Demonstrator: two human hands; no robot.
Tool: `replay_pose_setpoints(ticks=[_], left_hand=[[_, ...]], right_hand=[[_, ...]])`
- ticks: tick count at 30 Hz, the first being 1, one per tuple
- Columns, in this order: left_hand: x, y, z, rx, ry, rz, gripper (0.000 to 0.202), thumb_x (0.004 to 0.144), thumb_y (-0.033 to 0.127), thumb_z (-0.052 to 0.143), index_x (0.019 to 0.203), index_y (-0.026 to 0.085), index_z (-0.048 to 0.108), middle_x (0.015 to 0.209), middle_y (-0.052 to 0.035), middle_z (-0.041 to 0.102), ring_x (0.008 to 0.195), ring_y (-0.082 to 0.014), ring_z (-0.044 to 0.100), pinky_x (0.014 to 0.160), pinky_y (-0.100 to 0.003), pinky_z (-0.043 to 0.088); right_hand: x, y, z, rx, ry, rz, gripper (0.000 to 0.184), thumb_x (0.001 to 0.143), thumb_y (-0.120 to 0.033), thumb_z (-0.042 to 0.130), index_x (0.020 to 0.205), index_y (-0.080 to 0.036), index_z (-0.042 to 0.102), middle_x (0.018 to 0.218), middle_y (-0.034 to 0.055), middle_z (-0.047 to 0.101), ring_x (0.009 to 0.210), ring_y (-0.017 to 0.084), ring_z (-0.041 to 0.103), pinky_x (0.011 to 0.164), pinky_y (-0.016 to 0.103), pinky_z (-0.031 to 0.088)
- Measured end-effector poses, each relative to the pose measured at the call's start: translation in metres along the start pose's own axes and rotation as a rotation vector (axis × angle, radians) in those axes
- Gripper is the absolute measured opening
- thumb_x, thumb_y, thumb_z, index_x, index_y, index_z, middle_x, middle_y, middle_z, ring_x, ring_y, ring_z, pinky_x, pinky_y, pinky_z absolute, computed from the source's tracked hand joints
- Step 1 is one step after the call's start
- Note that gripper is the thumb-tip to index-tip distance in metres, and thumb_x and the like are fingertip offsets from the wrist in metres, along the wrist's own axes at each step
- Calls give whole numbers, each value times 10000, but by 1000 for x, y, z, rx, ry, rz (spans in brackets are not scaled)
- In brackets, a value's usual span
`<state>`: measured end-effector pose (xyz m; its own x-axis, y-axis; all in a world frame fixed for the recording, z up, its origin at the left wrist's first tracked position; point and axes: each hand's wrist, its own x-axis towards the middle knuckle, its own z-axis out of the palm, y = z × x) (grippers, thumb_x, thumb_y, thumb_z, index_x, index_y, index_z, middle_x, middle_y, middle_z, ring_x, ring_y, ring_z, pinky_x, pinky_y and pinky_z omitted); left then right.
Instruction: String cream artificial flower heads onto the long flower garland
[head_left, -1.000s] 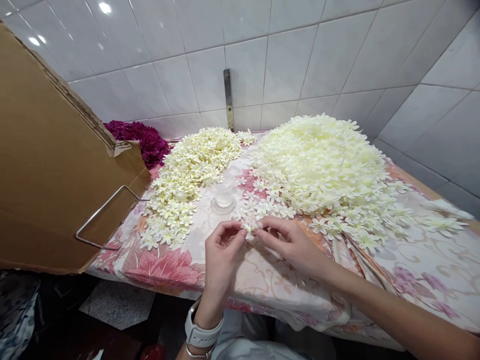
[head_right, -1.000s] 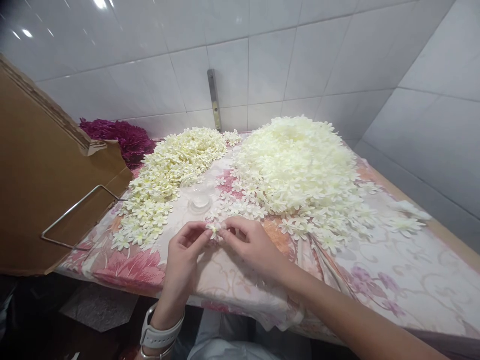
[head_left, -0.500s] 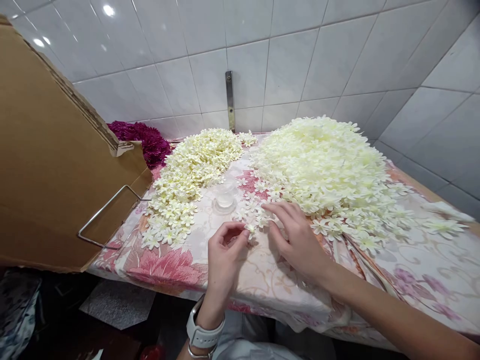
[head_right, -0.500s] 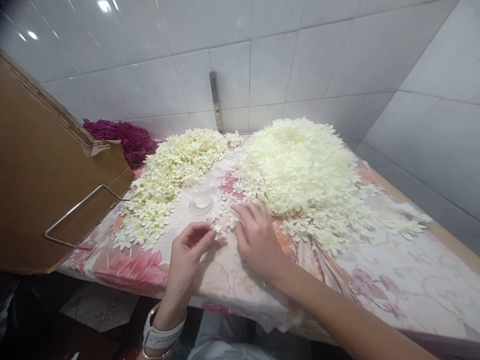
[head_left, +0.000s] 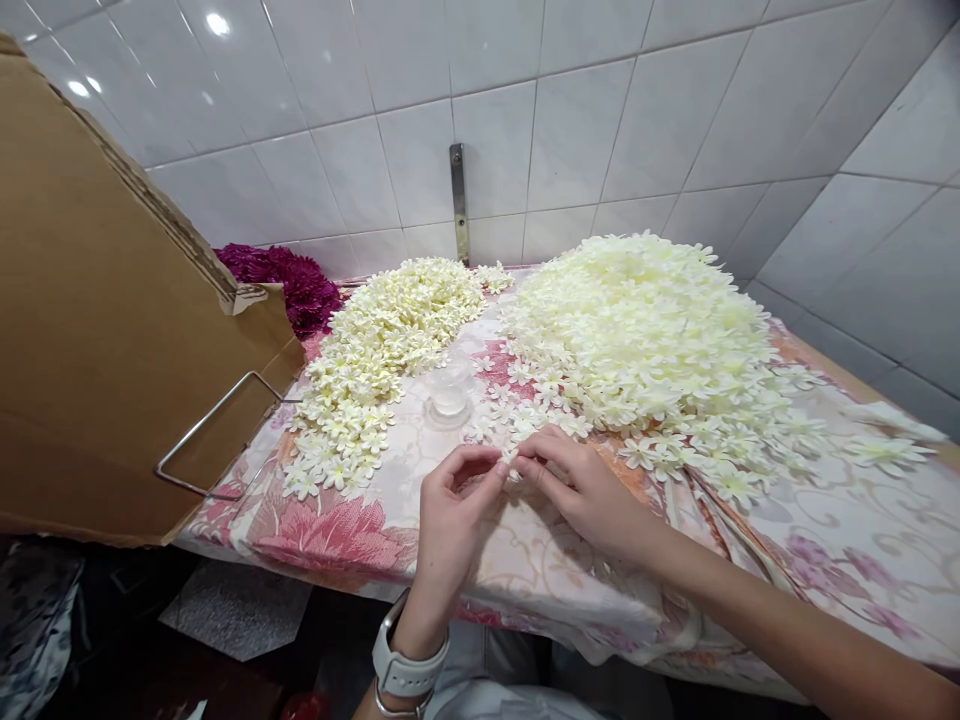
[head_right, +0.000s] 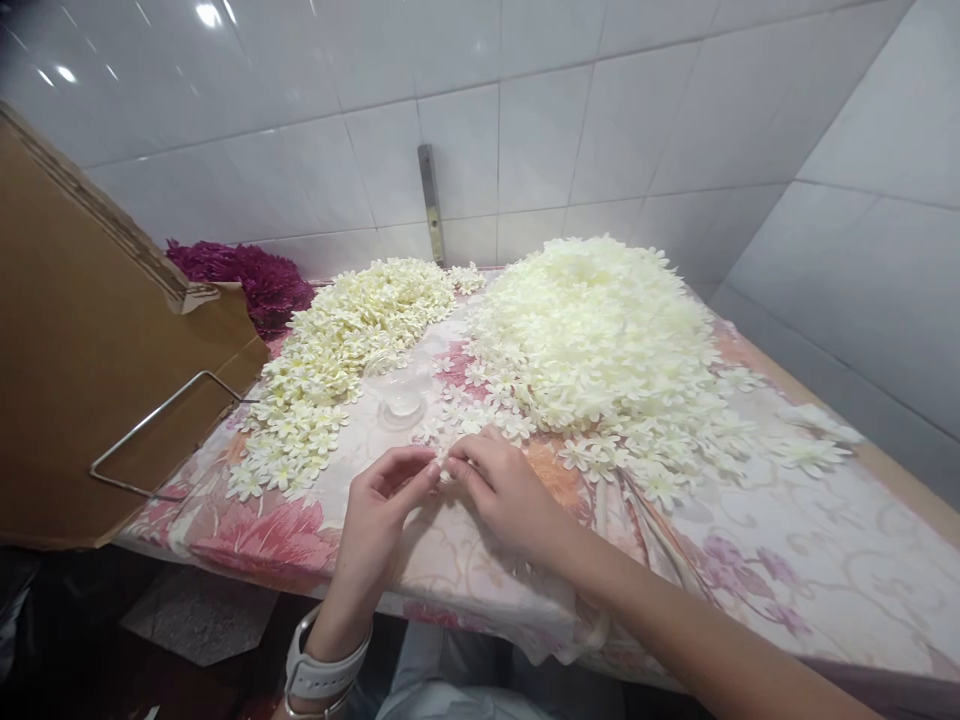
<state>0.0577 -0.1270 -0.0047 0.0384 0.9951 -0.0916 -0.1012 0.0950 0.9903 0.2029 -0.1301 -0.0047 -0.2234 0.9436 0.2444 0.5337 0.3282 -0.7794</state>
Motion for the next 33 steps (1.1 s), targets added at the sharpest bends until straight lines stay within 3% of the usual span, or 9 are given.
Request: replay_pose_setpoints(ticks=[7, 15, 20, 22, 27, 33], left_hand=[[-1, 1, 0, -19, 31, 14, 134, 617, 208, 712, 727, 151, 661, 714, -15, 674, 698, -140, 631, 666, -227, 501], [0, 1, 1, -51, 59, 13, 122, 607, 202, 711, 699, 152, 648, 661, 10, 641, 635, -105, 597, 617, -197, 482], [-1, 2, 2, -79, 104, 0, 114, 591, 190, 705, 671, 152, 633, 597, 25, 613, 568, -96, 570, 563, -194, 467], [-1, 3, 3, -82, 108, 0, 115, 587, 188, 708, 667, 151, 634, 601, 22, 617, 577, -98, 574, 566, -193, 467], [0, 2, 2, -88, 54, -9, 124, 586, 180, 714, 679, 150, 638, 650, 8, 645, 632, -112, 603, 621, -206, 486], [-1, 1, 1, -30, 15, 18, 99, 624, 197, 710, 679, 146, 645, 689, -12, 658, 684, -129, 614, 659, -219, 496]], right_hand=[[-1, -4, -2, 120, 80, 74, 95, 818, -223, 511, 749, -199, 572, 750, 7, 581, 731, 152, 532, 669, 272, 394], [-1, -3, 2, 111, 71, 159, 139, 860, -274, 417, 751, -205, 469, 684, -16, 497, 611, 130, 453, 548, 260, 357], [0, 3, -2, 74, 316, 217, 75, 835, -273, 464, 792, -211, 471, 745, 3, 508, 654, 143, 474, 559, 265, 367], [0, 3, -4, 30, 377, 179, 56, 818, -266, 497, 826, -211, 486, 795, 16, 527, 691, 152, 489, 594, 275, 383], [0, -2, -2, -9, 119, -41, 109, 824, -282, 552, 754, -198, 558, 753, 27, 589, 735, 170, 531, 664, 291, 406], [-1, -2, -1, 33, 54, -21, 160, 856, -209, 492, 774, -197, 629, 749, 40, 642, 744, 173, 564, 676, 295, 425]])
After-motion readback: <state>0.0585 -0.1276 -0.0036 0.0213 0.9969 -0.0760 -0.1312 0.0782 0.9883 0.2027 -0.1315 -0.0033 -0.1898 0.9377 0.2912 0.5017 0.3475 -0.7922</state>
